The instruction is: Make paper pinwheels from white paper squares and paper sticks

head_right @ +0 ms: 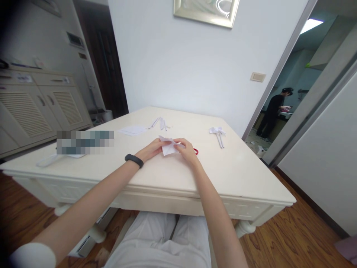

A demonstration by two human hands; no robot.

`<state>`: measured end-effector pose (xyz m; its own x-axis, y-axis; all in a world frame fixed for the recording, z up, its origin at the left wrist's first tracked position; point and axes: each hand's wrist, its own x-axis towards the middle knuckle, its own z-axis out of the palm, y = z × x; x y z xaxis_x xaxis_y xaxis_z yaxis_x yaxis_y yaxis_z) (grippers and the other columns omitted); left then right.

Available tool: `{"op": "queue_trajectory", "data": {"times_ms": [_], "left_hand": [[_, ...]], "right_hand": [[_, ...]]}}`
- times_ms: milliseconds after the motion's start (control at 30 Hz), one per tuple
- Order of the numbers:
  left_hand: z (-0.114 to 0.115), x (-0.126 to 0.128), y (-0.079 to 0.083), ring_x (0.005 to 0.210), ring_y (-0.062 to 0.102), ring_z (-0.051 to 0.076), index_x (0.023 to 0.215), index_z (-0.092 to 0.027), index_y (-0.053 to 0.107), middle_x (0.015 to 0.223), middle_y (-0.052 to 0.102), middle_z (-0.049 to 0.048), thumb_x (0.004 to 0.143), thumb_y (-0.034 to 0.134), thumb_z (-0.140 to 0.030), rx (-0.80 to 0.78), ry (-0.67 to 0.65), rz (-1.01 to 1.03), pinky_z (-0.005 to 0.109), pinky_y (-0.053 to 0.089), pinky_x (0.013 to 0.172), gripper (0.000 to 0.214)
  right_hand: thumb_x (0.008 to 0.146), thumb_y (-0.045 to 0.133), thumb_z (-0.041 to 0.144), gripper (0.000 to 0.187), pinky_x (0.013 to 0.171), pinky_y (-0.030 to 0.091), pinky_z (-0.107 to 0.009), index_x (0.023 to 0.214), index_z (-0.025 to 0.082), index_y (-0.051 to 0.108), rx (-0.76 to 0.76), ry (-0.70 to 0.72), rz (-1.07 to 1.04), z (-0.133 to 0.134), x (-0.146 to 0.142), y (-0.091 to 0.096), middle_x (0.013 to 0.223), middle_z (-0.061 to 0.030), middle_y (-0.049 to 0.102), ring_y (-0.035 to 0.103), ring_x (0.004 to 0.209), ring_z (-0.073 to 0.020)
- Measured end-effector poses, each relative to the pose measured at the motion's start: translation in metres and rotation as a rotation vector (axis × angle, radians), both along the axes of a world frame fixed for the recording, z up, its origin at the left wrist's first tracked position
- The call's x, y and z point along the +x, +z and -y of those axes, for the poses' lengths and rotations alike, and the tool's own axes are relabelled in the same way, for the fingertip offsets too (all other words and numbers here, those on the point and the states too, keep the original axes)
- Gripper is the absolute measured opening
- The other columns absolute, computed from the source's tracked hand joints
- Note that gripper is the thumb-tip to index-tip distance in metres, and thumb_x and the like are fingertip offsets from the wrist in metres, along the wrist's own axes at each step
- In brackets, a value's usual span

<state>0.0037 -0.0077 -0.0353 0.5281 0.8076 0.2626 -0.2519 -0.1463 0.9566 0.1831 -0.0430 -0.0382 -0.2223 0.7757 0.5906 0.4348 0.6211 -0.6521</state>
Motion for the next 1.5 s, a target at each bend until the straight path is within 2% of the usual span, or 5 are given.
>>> {"op": "queue_trajectory", "data": {"times_ms": [300,1067,1167,1367,1500], "left_hand": [[-0.002,-0.004,0.000,0.091,0.061,0.019,0.107,-0.013,0.058,0.105,0.062,0.0083,0.087,0.054,-0.029,-0.047,-0.039,-0.021,0.040,0.050,0.081,0.026],[-0.013,-0.003,-0.005,0.092,0.059,0.020,0.111,-0.013,0.055,0.109,0.058,0.0087,0.087,0.053,-0.030,-0.155,0.020,0.000,0.039,0.051,0.078,0.029],[-0.013,-0.005,-0.003,0.089,0.060,0.019,0.110,-0.013,0.055,0.107,0.060,0.0085,0.088,0.050,-0.037,-0.200,0.037,0.003,0.039,0.050,0.078,0.033],[-0.006,-0.002,0.007,0.088,0.064,0.025,0.107,-0.011,0.056,0.102,0.065,0.0166,0.083,0.034,-0.065,-0.279,-0.023,-0.058,0.041,0.050,0.078,0.063],[0.000,-0.001,0.011,0.090,0.063,0.023,0.110,-0.013,0.056,0.104,0.064,0.0122,0.085,0.042,-0.056,-0.248,-0.055,-0.076,0.041,0.049,0.080,0.051]], "right_hand": [[0.088,0.052,0.030,0.024,0.079,0.050,-0.038,0.107,0.014,0.057,0.026,-0.043,0.067,0.004,-0.001,-0.001,0.107,-0.0070,0.059,0.059,0.093,-0.0185],[0.090,0.050,0.028,0.024,0.074,0.052,-0.035,0.109,0.016,0.056,0.175,-0.105,0.244,0.000,-0.001,-0.004,0.104,-0.0063,0.060,0.060,0.085,-0.0157],[0.090,0.050,0.028,0.024,0.080,0.050,-0.038,0.110,0.016,0.056,0.199,-0.155,0.277,-0.001,0.000,-0.004,0.108,-0.0070,0.059,0.059,0.092,-0.0178],[0.090,0.049,0.026,0.030,0.080,0.050,-0.039,0.119,0.018,0.051,0.204,-0.236,0.353,0.001,0.002,-0.003,0.115,-0.0080,0.056,0.058,0.096,-0.0191],[0.090,0.043,0.012,0.040,0.080,0.049,-0.035,0.128,0.024,0.045,0.181,-0.249,0.444,0.006,0.000,-0.003,0.121,-0.0077,0.053,0.057,0.098,-0.0191]]}}
